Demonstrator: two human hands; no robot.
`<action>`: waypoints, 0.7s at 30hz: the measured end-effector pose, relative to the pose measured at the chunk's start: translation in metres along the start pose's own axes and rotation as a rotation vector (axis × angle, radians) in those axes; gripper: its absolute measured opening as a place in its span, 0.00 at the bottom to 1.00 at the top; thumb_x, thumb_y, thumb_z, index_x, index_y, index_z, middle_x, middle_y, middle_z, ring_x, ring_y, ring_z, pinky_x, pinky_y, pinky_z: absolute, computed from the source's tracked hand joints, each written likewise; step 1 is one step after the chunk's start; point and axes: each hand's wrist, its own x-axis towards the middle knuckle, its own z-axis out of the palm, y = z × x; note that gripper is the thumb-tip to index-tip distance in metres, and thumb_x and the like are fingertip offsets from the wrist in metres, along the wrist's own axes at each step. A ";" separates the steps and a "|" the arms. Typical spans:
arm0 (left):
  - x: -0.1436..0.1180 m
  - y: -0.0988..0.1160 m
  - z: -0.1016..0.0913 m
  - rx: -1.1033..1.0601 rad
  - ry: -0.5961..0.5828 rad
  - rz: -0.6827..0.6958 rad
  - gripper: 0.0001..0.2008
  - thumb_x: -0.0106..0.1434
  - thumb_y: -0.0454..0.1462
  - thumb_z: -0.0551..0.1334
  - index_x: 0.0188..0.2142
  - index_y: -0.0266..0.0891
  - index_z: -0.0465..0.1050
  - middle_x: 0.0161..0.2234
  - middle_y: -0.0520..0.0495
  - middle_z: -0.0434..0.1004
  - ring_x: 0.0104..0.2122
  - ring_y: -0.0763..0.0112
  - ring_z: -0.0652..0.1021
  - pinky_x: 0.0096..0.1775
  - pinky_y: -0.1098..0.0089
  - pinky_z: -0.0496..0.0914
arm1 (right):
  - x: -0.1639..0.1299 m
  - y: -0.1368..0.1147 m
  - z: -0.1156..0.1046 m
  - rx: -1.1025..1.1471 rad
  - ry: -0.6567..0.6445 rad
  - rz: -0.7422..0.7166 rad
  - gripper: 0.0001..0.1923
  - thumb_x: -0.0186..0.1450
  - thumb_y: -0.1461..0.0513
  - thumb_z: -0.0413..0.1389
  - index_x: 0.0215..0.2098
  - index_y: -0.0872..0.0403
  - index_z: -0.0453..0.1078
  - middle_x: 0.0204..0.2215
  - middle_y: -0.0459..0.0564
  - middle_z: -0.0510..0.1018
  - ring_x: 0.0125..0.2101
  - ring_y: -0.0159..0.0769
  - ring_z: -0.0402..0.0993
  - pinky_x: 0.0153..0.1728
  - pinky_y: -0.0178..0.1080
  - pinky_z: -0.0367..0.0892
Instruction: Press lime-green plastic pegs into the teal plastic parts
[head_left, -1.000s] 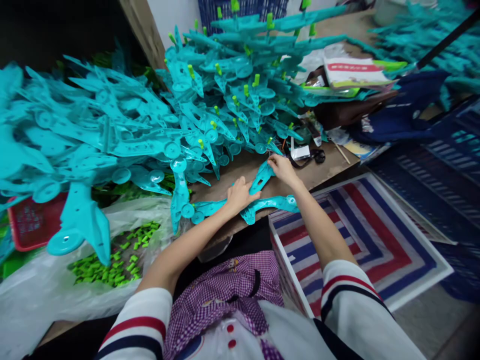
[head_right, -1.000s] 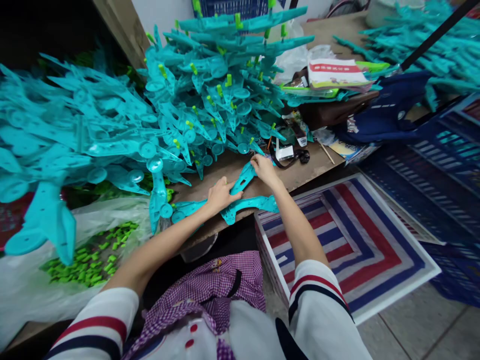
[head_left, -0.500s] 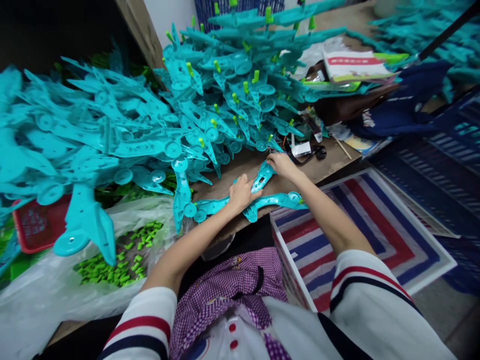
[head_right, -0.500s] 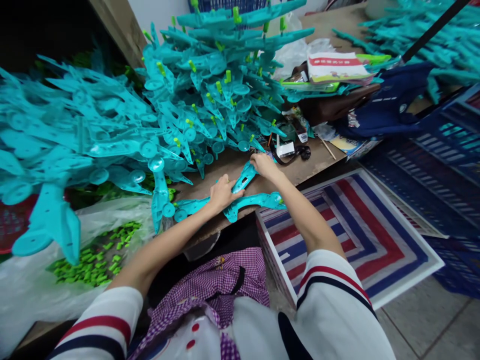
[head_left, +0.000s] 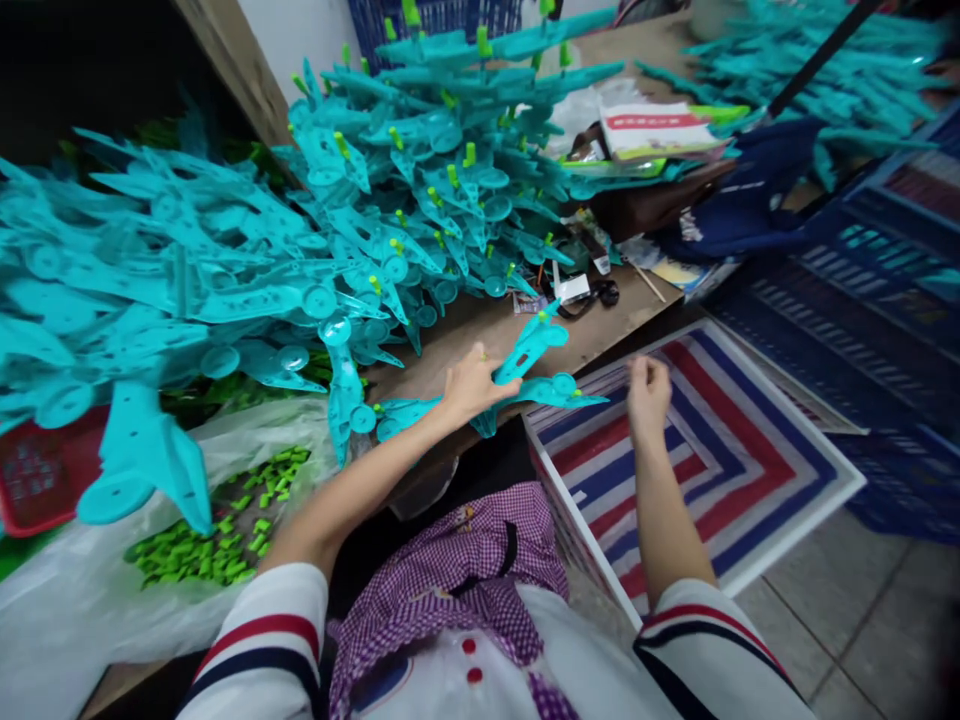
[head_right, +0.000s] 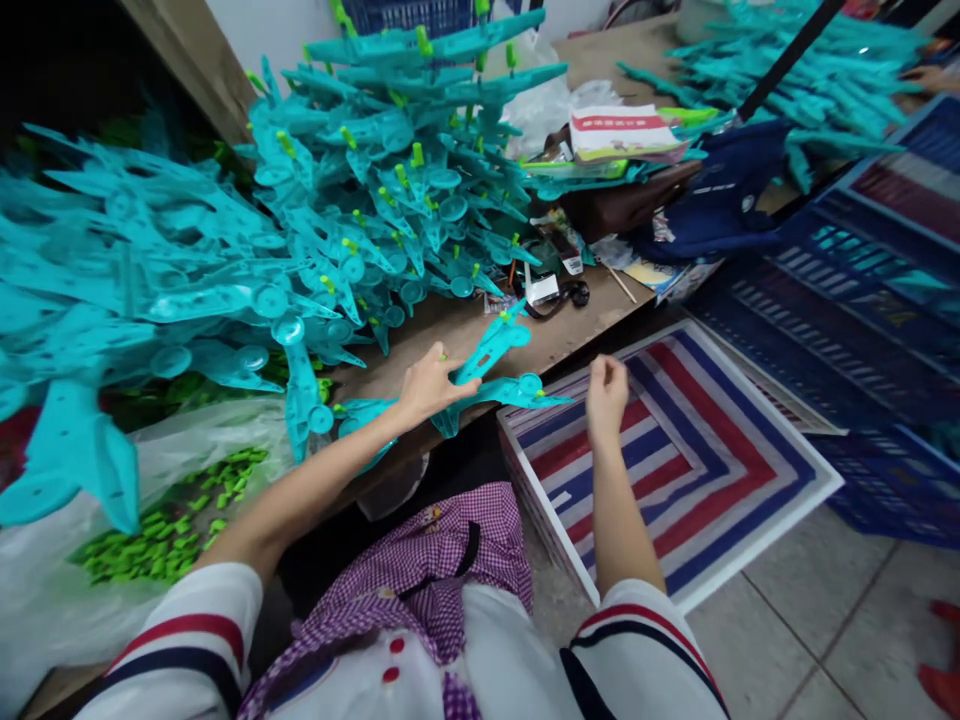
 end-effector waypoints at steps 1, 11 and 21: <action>-0.003 0.004 0.003 0.015 -0.037 0.034 0.23 0.62 0.56 0.59 0.51 0.52 0.78 0.47 0.45 0.68 0.45 0.57 0.75 0.41 0.65 0.68 | -0.013 0.011 -0.006 0.063 -0.068 0.186 0.26 0.65 0.40 0.49 0.44 0.50 0.69 0.44 0.53 0.78 0.44 0.40 0.77 0.47 0.46 0.73; -0.021 -0.005 0.009 0.117 -0.259 0.296 0.26 0.60 0.53 0.62 0.58 0.55 0.72 0.45 0.44 0.67 0.44 0.57 0.73 0.41 0.65 0.66 | -0.029 0.016 -0.006 0.539 -0.758 0.840 0.32 0.66 0.37 0.44 0.35 0.55 0.72 0.31 0.56 0.83 0.32 0.43 0.82 0.31 0.42 0.77; -0.033 -0.017 0.007 0.161 -0.296 0.340 0.32 0.60 0.54 0.62 0.63 0.55 0.66 0.47 0.45 0.67 0.43 0.59 0.74 0.41 0.66 0.66 | -0.067 0.023 0.005 0.709 -0.608 0.735 0.11 0.60 0.53 0.64 0.35 0.50 0.71 0.32 0.44 0.82 0.35 0.36 0.81 0.42 0.43 0.78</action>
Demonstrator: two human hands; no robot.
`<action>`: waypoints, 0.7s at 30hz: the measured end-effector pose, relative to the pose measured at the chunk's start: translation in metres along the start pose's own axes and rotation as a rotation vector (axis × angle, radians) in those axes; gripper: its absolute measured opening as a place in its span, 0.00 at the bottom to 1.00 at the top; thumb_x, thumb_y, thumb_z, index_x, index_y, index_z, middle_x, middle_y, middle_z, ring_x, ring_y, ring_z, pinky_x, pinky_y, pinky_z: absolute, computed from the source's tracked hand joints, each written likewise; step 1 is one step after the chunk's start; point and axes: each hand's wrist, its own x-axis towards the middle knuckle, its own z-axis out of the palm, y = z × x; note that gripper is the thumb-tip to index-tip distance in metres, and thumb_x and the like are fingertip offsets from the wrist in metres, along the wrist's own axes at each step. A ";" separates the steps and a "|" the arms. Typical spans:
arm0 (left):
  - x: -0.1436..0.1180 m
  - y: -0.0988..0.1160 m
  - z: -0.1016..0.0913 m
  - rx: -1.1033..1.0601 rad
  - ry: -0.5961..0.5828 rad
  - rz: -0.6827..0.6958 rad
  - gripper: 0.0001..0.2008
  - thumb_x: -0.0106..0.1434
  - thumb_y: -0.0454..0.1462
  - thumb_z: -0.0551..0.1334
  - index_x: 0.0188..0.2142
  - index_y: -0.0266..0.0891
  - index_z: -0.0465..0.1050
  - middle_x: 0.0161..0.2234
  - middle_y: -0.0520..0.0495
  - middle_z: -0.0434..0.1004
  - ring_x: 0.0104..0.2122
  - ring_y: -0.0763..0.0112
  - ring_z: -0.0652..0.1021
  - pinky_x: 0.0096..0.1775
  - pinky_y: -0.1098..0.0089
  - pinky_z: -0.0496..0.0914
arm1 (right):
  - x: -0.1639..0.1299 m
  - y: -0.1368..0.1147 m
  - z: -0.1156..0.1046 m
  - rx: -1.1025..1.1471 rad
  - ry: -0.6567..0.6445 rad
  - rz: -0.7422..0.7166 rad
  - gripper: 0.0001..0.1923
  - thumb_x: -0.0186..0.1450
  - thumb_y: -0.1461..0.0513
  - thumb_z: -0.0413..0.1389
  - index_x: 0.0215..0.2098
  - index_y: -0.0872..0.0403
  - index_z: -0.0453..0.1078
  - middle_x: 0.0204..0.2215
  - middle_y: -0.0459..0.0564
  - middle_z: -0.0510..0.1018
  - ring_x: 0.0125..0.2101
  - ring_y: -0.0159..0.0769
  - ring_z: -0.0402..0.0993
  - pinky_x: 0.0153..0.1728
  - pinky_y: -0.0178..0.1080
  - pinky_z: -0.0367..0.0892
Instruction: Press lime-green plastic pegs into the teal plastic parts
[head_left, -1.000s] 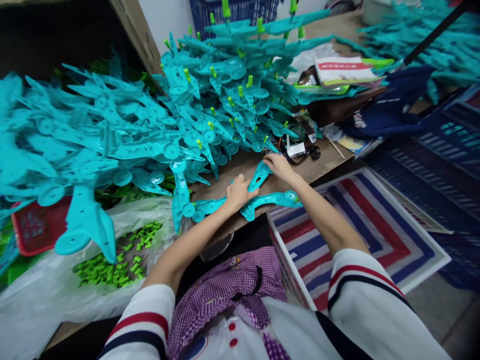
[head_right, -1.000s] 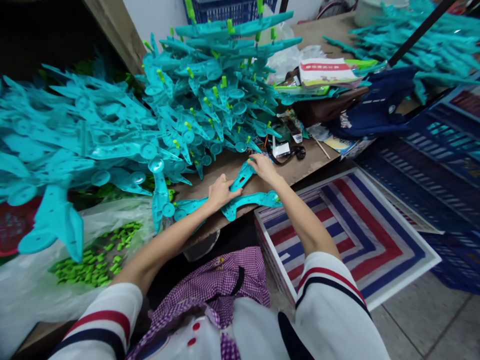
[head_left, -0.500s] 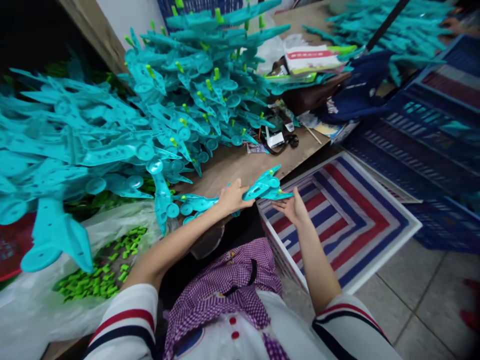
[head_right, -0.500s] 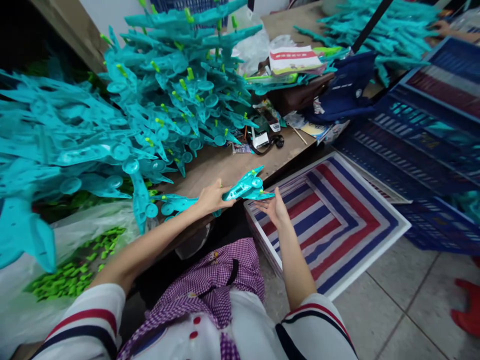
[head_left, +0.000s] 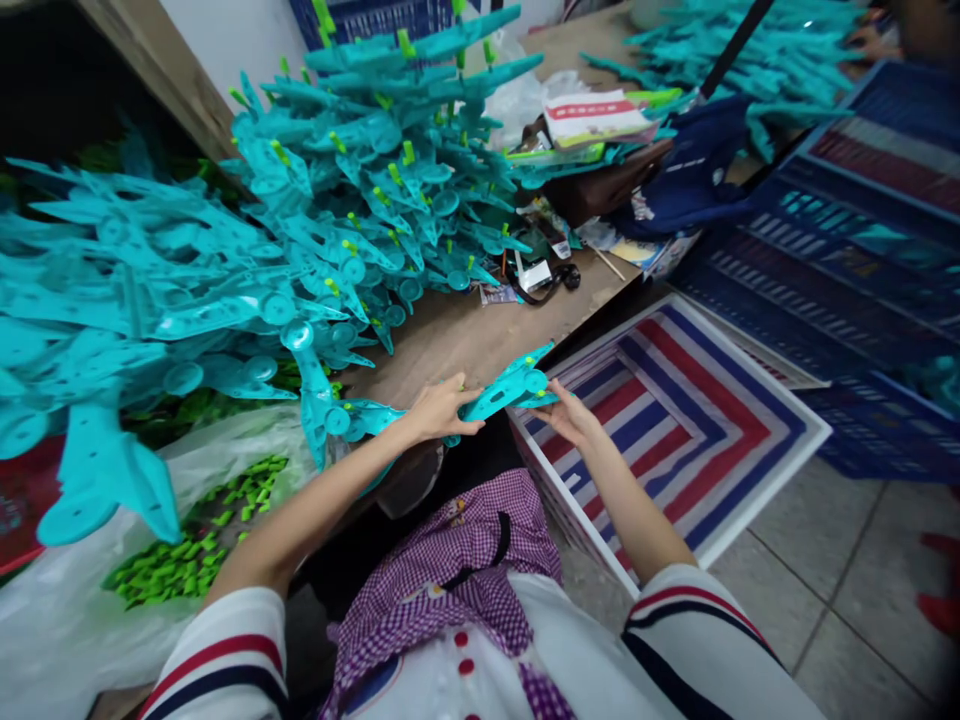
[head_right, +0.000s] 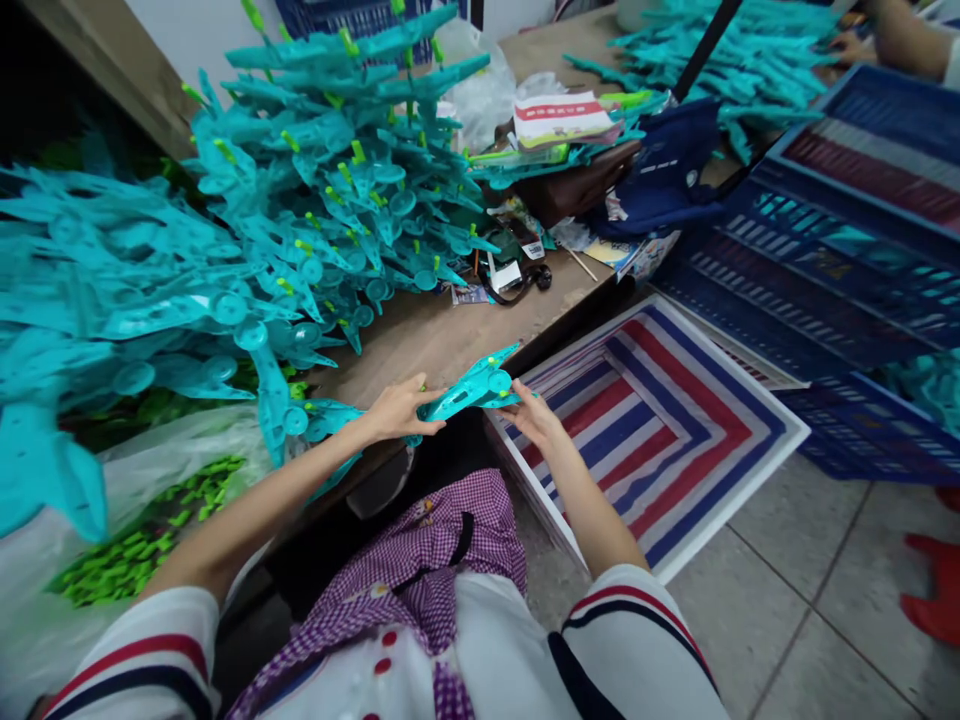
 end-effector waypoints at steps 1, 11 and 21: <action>-0.001 0.000 0.000 0.007 0.002 0.003 0.32 0.60 0.54 0.62 0.63 0.54 0.65 0.47 0.45 0.67 0.43 0.59 0.74 0.40 0.66 0.66 | -0.004 0.008 0.005 0.061 0.002 -0.018 0.13 0.60 0.51 0.64 0.35 0.49 0.71 0.33 0.44 0.83 0.37 0.36 0.81 0.44 0.44 0.77; -0.009 0.027 -0.004 -0.022 0.040 0.131 0.40 0.60 0.54 0.64 0.67 0.44 0.59 0.49 0.40 0.66 0.46 0.57 0.72 0.43 0.64 0.69 | -0.024 0.046 0.050 0.085 0.261 -0.195 0.10 0.53 0.56 0.63 0.32 0.43 0.68 0.30 0.35 0.82 0.38 0.38 0.80 0.52 0.49 0.75; -0.107 0.040 -0.051 -0.731 0.644 -0.083 0.20 0.63 0.48 0.62 0.53 0.49 0.78 0.31 0.50 0.64 0.30 0.69 0.68 0.35 0.68 0.66 | -0.078 -0.023 -0.043 0.077 0.481 -0.463 0.11 0.49 0.59 0.59 0.31 0.44 0.66 0.27 0.37 0.80 0.25 0.31 0.77 0.30 0.37 0.81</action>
